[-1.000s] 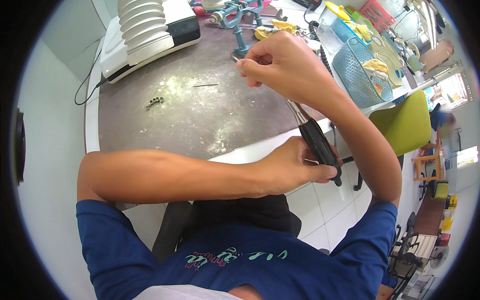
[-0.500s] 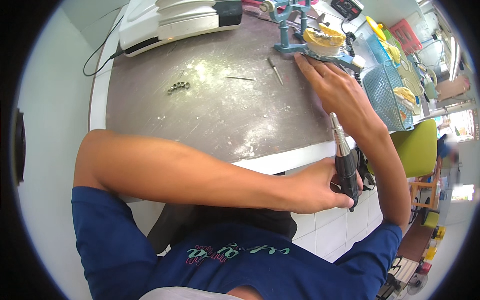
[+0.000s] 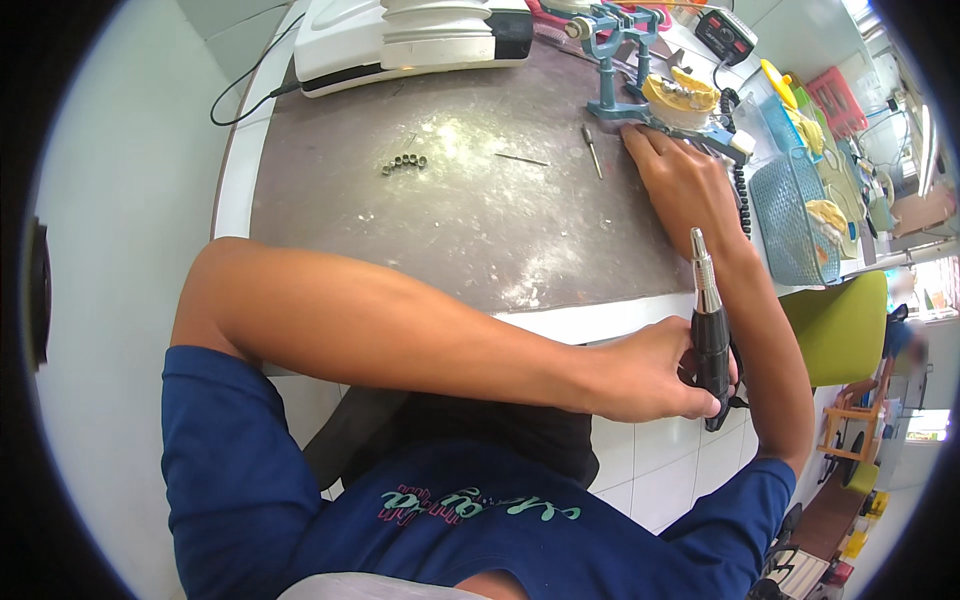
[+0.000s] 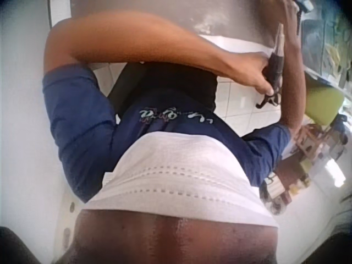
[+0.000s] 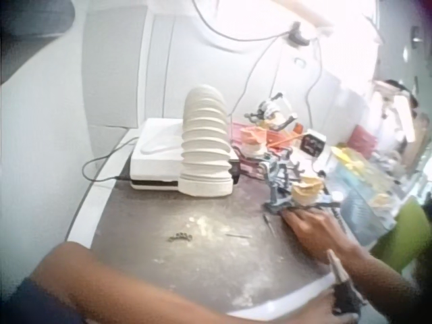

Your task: The person uses a rotary grinding tool to smooth and shape a small metal component held in the left hand. The work is performed under a magnifying lamp on a cluttered workbench. After grinding, the person places the component into a basket and picks up another small metal piece to continue the process.

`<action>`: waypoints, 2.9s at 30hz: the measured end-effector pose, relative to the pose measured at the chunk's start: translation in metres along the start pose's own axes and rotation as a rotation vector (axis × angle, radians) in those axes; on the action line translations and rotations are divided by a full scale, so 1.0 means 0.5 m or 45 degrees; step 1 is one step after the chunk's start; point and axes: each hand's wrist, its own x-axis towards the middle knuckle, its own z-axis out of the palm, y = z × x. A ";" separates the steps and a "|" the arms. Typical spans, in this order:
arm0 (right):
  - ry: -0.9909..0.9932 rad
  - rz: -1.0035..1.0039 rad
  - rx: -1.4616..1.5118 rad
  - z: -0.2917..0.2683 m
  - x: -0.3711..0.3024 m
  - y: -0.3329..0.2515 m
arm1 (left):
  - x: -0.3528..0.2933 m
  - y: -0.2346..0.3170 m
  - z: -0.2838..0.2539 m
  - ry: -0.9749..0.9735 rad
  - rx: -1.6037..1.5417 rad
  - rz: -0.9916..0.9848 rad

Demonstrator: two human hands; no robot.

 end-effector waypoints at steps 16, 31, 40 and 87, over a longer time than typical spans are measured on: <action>0.013 0.303 -0.011 -0.011 0.010 0.000 | -0.005 -0.001 0.002 0.074 0.041 -0.008; 0.139 0.626 1.636 -0.184 -0.052 0.036 | -0.006 0.005 0.001 0.147 0.344 -0.166; 0.092 0.597 1.480 -0.170 -0.048 0.015 | -0.007 -0.003 -0.003 0.143 0.345 -0.126; -0.280 0.208 0.974 -0.083 0.012 0.002 | -0.012 -0.006 0.002 0.243 0.286 -0.104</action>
